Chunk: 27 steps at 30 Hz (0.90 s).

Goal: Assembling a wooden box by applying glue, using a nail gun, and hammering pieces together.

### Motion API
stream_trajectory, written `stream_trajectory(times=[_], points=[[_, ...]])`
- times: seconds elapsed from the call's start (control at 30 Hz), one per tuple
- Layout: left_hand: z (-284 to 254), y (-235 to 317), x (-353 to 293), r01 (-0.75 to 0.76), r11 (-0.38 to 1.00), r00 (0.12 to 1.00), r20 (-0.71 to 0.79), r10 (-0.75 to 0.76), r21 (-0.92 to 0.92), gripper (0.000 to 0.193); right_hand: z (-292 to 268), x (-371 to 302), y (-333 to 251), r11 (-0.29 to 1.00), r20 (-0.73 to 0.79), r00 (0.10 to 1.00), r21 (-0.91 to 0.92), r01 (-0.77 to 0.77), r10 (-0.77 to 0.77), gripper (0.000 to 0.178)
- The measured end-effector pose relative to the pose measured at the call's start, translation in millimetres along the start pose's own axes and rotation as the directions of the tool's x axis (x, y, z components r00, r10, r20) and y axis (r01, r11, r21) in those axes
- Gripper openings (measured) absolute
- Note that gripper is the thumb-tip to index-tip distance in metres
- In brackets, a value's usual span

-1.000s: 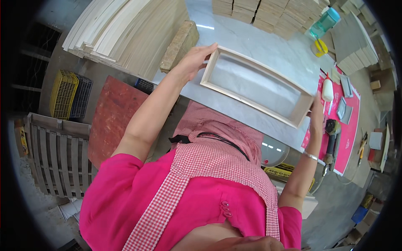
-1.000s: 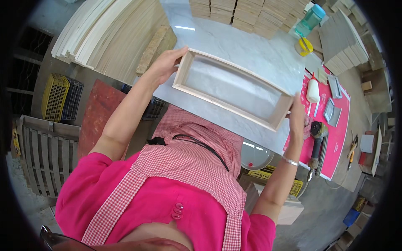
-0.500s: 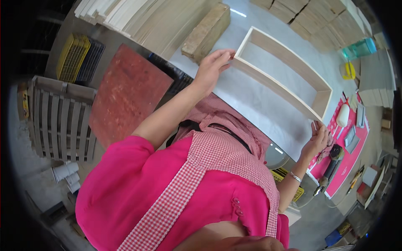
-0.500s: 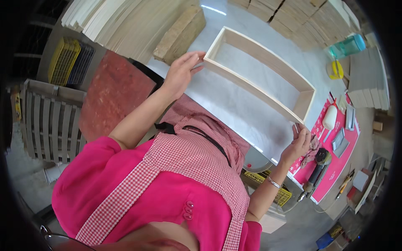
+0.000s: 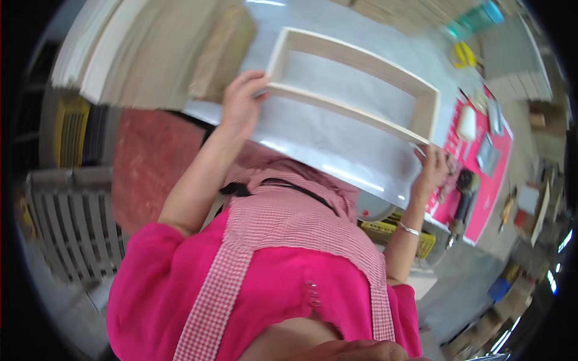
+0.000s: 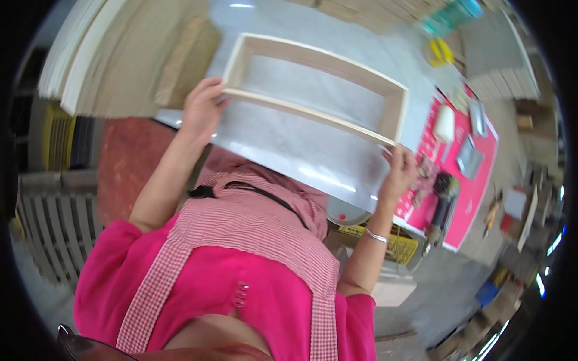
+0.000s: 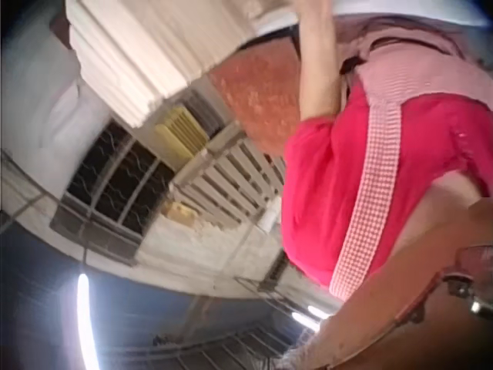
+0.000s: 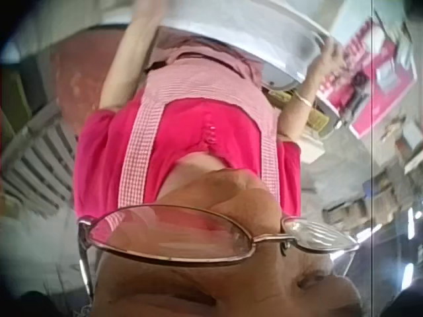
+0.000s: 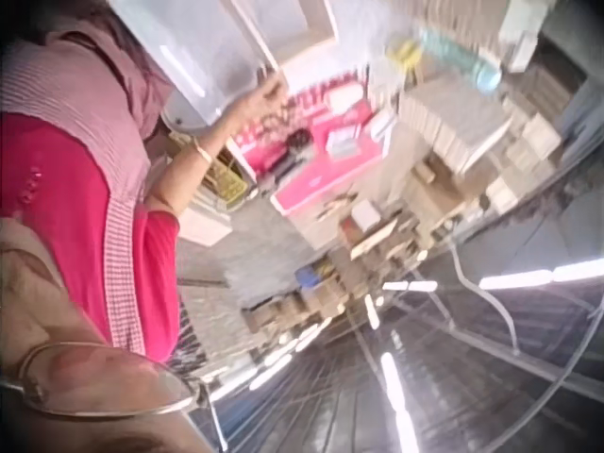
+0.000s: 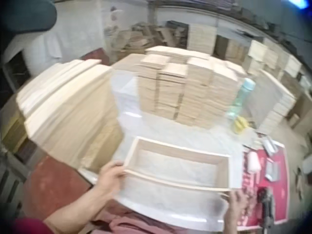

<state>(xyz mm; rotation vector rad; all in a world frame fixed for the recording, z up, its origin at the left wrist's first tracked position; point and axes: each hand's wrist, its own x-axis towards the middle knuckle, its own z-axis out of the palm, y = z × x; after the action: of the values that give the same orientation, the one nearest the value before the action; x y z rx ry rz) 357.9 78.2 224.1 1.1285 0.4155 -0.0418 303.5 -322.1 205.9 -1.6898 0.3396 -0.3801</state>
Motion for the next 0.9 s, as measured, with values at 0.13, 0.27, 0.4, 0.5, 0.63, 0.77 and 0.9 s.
stream_trajectory(times=[0.13,0.27,0.4,0.5,0.63,0.77,0.9], points=[[7.5,0.9,3.5,-0.026,0.999,1.000,0.003,0.026,0.043,0.015,-5.9,5.0,-8.2,1.000,0.055,0.998,-0.006,-0.010,0.010,0.020],[-4.8,1.1,2.7,-0.062,0.979,0.995,-0.064,0.076,0.196,0.019,-16.8,19.8,-19.2,0.992,0.160,0.987,-0.130,-0.006,0.027,0.020],[12.2,16.1,-14.5,-0.433,0.620,0.882,0.165,0.442,0.655,0.029,-63.3,54.2,-13.5,0.880,-0.146,0.958,-0.448,0.159,-0.248,0.019],[41.2,21.8,-24.5,-0.679,-0.032,0.603,0.582,0.545,0.733,0.033,-132.1,89.5,2.1,0.524,-0.159,0.802,-0.825,0.213,-0.575,0.023],[64.4,13.5,-31.1,-0.783,-0.257,0.473,0.810,0.347,0.567,0.033,-216.2,101.5,29.3,0.415,-0.331,0.781,-0.904,-0.103,-0.529,0.029],[65.1,0.1,-21.3,-0.782,-0.253,0.503,0.817,0.282,0.569,0.030,-263.7,81.7,49.4,0.505,-0.570,0.769,-0.774,-0.382,-0.291,0.031],[76.9,23.2,-8.9,-0.782,-0.163,0.519,0.773,0.366,0.602,0.022,-278.0,55.7,67.2,0.527,-0.598,0.770,-0.738,-0.421,-0.223,0.029]])
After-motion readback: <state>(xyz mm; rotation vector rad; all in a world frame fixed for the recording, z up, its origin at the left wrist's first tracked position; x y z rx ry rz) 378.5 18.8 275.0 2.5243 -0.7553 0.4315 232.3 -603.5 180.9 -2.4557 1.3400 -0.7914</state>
